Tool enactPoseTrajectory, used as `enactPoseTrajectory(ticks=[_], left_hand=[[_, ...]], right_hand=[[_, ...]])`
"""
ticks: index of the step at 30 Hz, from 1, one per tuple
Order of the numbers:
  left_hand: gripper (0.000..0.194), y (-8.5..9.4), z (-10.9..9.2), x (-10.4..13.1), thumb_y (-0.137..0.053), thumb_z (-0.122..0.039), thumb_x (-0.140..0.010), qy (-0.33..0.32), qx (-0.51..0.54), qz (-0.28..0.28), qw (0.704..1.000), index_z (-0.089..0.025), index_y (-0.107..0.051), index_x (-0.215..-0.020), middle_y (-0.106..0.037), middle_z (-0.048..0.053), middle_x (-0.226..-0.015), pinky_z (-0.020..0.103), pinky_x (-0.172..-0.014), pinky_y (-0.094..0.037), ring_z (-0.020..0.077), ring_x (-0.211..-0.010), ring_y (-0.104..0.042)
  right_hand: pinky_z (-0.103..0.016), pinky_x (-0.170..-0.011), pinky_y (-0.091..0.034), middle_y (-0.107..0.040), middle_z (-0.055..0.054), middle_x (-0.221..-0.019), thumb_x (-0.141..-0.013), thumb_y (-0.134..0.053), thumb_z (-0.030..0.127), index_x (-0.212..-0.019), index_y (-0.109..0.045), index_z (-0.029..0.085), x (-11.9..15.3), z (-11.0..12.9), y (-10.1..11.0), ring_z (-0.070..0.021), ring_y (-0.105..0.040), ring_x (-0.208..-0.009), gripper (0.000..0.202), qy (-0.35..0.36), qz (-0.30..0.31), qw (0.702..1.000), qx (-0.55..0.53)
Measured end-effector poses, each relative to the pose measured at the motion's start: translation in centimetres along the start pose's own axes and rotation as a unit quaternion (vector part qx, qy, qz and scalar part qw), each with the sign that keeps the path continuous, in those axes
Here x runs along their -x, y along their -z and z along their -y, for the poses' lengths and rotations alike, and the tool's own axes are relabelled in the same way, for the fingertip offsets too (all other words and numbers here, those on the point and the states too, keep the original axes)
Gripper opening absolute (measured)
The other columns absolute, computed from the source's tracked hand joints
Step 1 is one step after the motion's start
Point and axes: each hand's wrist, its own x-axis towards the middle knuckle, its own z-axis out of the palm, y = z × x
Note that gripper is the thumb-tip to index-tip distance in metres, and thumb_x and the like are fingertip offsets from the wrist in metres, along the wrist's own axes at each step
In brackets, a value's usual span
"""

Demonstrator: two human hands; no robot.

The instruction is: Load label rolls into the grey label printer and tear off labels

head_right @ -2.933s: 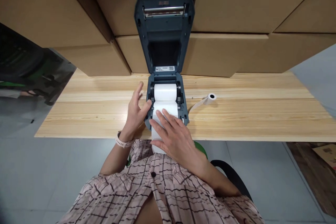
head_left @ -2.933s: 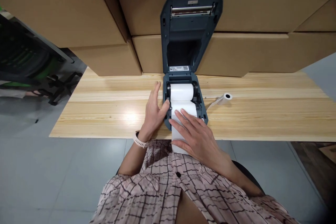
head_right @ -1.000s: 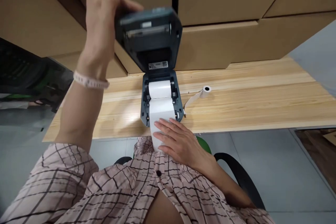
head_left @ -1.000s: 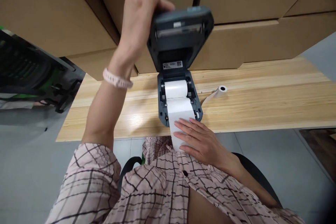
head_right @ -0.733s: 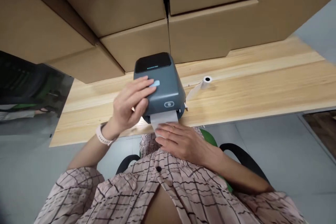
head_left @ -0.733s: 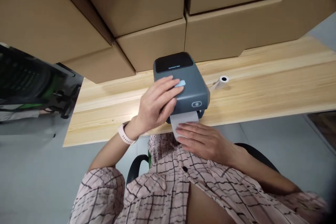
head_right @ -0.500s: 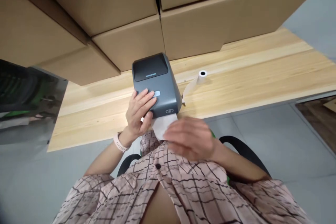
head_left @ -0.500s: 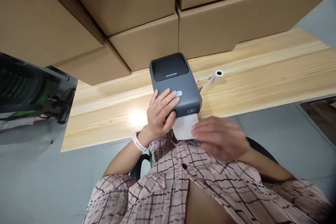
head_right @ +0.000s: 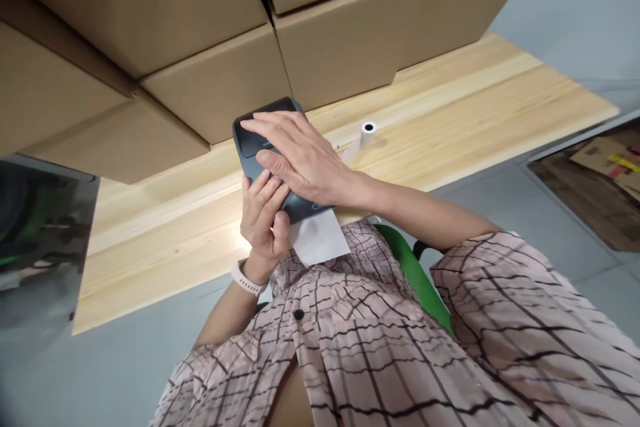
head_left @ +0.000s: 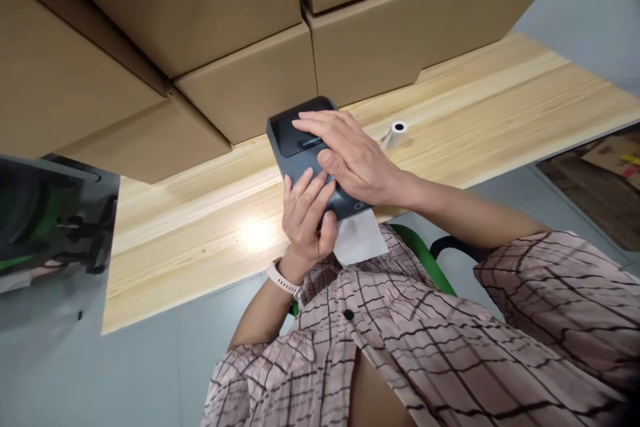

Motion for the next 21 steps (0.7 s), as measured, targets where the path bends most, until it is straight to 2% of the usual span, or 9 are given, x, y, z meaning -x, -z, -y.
enactPoseTrajectory(ticks=[6,10,13,15,16,17,19,20,21], left_hand=[[0.049,-0.8,0.0,1.4,-0.042,-0.032,-0.109,0.07,0.05,0.047,0.995,-0.025,-0.06,-0.154,-0.074,0.01,-0.146,0.069,-0.138,-0.018,0.0315,-0.159,-0.05],[0.046,-0.2,-0.2,0.7,-0.045,-0.025,-0.108,0.057,0.062,0.049,0.995,-0.024,-0.06,-0.152,-0.074,0.01,-0.146,0.066,-0.138,-0.022,0.0289,-0.159,-0.05],[0.042,1.1,-0.4,0.1,-0.049,-0.021,-0.107,0.03,0.058,0.06,0.996,-0.023,-0.064,-0.146,-0.075,0.011,-0.144,0.064,-0.136,-0.027,0.0282,-0.157,-0.052],[0.037,2.1,-0.4,0.7,-0.051,-0.022,-0.107,0.039,0.083,0.063,0.994,-0.022,-0.068,-0.139,-0.074,0.011,-0.143,0.062,-0.131,-0.038,0.0291,-0.154,-0.056],[0.033,2.7,-0.3,1.3,-0.051,-0.022,-0.106,0.053,0.1,0.045,0.992,-0.022,-0.07,-0.133,-0.075,0.01,-0.142,0.059,-0.126,-0.046,0.0291,-0.149,-0.06],[0.029,3.2,-0.2,2.1,-0.051,-0.023,-0.106,0.078,0.115,-0.003,0.99,-0.022,-0.073,-0.125,-0.076,0.01,-0.137,0.054,-0.116,-0.055,0.0282,-0.14,-0.067],[0.02,4.2,-0.1,4.1,-0.056,-0.025,-0.104,0.117,0.124,-0.126,0.977,-0.022,-0.076,-0.105,-0.08,0.007,-0.109,0.039,-0.087,-0.063,0.0227,-0.104,-0.077],[0.021,4.7,-0.2,5.0,-0.057,-0.027,-0.104,0.143,0.136,-0.139,0.971,-0.022,-0.076,-0.096,-0.078,0.005,-0.092,0.033,-0.073,-0.06,0.0197,-0.085,-0.075],[0.028,5.0,-0.5,5.8,-0.055,-0.032,-0.106,0.193,0.159,-0.087,0.964,-0.021,-0.076,-0.09,-0.076,0.005,-0.083,0.031,-0.065,-0.057,0.0182,-0.072,-0.071]], right_hand=[[-0.061,-0.131,-0.037,-0.059,-0.007,-0.16,-0.116,-0.016,0.062,-0.159,-0.049,0.025,0.3,0.2,-0.1,-0.0264,-0.05,-0.154,0.066,-0.033,-0.015,0.999,0.029],[-0.059,-0.127,-0.041,-0.062,-0.007,-0.156,-0.116,-0.027,0.054,-0.158,-0.05,0.025,0.4,-0.3,-0.2,-0.0266,-0.055,-0.148,0.056,-0.063,-0.035,0.997,-0.007],[-0.058,-0.127,-0.041,-0.062,-0.007,-0.157,-0.109,-0.047,0.045,-0.159,-0.051,0.028,0.6,-1.0,0.1,-0.029,-0.054,-0.148,0.053,-0.06,-0.01,0.995,-0.085],[-0.058,-0.129,-0.037,-0.06,-0.008,-0.159,-0.104,-0.057,0.042,-0.159,-0.052,0.03,0.7,-1.4,0.4,-0.0309,-0.051,-0.152,0.057,-0.058,0.013,0.992,-0.114],[-0.058,-0.13,-0.036,-0.06,-0.008,-0.16,-0.102,-0.059,0.041,-0.159,-0.052,0.031,0.8,-1.4,0.5,-0.0315,-0.049,-0.153,0.058,-0.061,0.02,0.991,-0.119],[-0.057,-0.13,-0.035,-0.059,-0.008,-0.161,-0.101,-0.06,0.042,-0.159,-0.053,0.032,0.8,-1.5,0.7,-0.0319,-0.048,-0.153,0.059,-0.065,0.025,0.99,-0.12],[-0.058,-0.129,-0.035,-0.059,-0.008,-0.161,-0.101,-0.061,0.044,-0.157,-0.054,0.033,0.9,-1.4,0.9,-0.0327,-0.048,-0.153,0.058,-0.07,0.04,0.99,-0.114],[-0.059,-0.128,-0.035,-0.059,-0.008,-0.161,-0.1,-0.062,0.044,-0.157,-0.055,0.032,0.9,-1.3,0.9,-0.0331,-0.049,-0.153,0.058,-0.07,0.048,0.99,-0.109],[-0.059,-0.128,-0.035,-0.06,-0.008,-0.16,-0.1,-0.062,0.044,-0.156,-0.056,0.032,1.0,-1.3,1.0,-0.0333,-0.049,-0.152,0.058,-0.065,0.054,0.991,-0.105]])
